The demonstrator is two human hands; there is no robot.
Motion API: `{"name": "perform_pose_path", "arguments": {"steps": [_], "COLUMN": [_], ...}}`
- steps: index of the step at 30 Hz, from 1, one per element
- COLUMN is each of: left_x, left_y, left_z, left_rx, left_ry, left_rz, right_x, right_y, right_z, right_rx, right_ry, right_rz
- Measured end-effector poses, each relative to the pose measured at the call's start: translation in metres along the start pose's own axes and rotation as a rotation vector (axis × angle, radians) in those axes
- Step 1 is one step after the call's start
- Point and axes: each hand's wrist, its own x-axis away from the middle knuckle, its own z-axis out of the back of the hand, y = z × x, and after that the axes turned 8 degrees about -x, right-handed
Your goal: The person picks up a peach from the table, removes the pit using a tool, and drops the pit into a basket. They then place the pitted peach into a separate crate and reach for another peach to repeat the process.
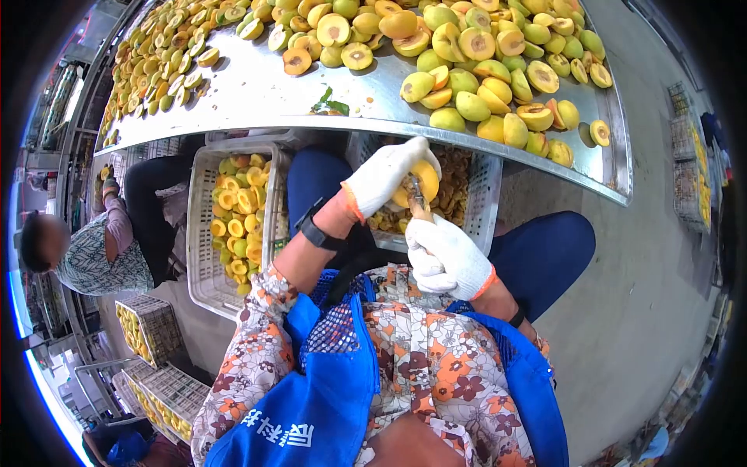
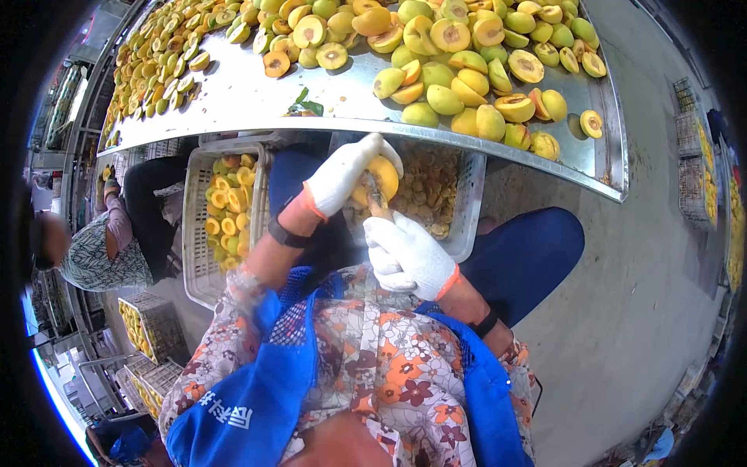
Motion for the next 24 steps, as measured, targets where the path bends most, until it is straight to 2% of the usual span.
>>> {"name": "perform_pose_path", "arguments": {"steps": [2,3,4,6,7,8,9,13,15,16,18,19,21,22,24], "left_x": [0.001,-0.001,-0.003,-0.003,-0.002,0.002,0.004,0.000,-0.007,-0.007,-0.002,-0.002,-0.002,-0.005,-0.008], "left_y": [0.004,-0.002,-0.006,-0.010,-0.009,-0.007,-0.006,-0.009,-0.015,-0.015,-0.016,-0.016,-0.013,-0.012,-0.012], "left_z": [-0.010,-0.017,-0.024,-0.030,-0.032,-0.031,-0.030,-0.027,-0.028,-0.031,-0.038,-0.037,-0.032,-0.028,-0.021], "left_rx": [0.600,0.563,0.473,0.299,0.308,0.163,0.010,0.028,0.263,0.263,0.189,0.188,-0.003,-0.003,0.369], "left_ry": [0.076,0.114,0.264,0.429,0.429,0.472,0.510,0.481,0.403,0.402,0.559,0.559,0.534,0.534,0.268], "left_rz": [-0.070,-0.205,-0.266,-0.266,-0.260,-0.251,-0.245,-0.195,0.130,0.128,-0.205,-0.204,-0.161,-0.162,0.199], "right_x": [-0.003,-0.007,-0.010,-0.010,-0.009,-0.008,-0.008,-0.010,-0.004,-0.004,-0.003,-0.003,-0.004,-0.004,-0.002], "right_y": [-0.003,-0.006,-0.008,-0.008,-0.006,-0.003,-0.004,-0.003,-0.001,-0.002,0.000,-0.001,-0.005,-0.007,-0.006], "right_z": [-0.004,-0.006,-0.008,-0.006,-0.004,-0.001,0.008,0.010,0.001,0.000,-0.001,0.000,0.005,0.004,0.001], "right_rx": [0.046,0.028,0.010,-0.002,-0.011,-0.023,-0.081,0.099,0.083,0.084,0.151,0.150,-0.107,-0.107,-0.130], "right_ry": [0.014,0.025,0.036,0.011,-0.017,-0.048,-0.180,-0.197,-0.129,-0.129,-0.110,-0.111,-0.166,-0.165,-0.098], "right_rz": [0.053,0.067,0.085,0.065,0.037,0.005,-0.026,0.030,0.076,0.078,0.091,0.091,-0.069,-0.069,-0.076]}}
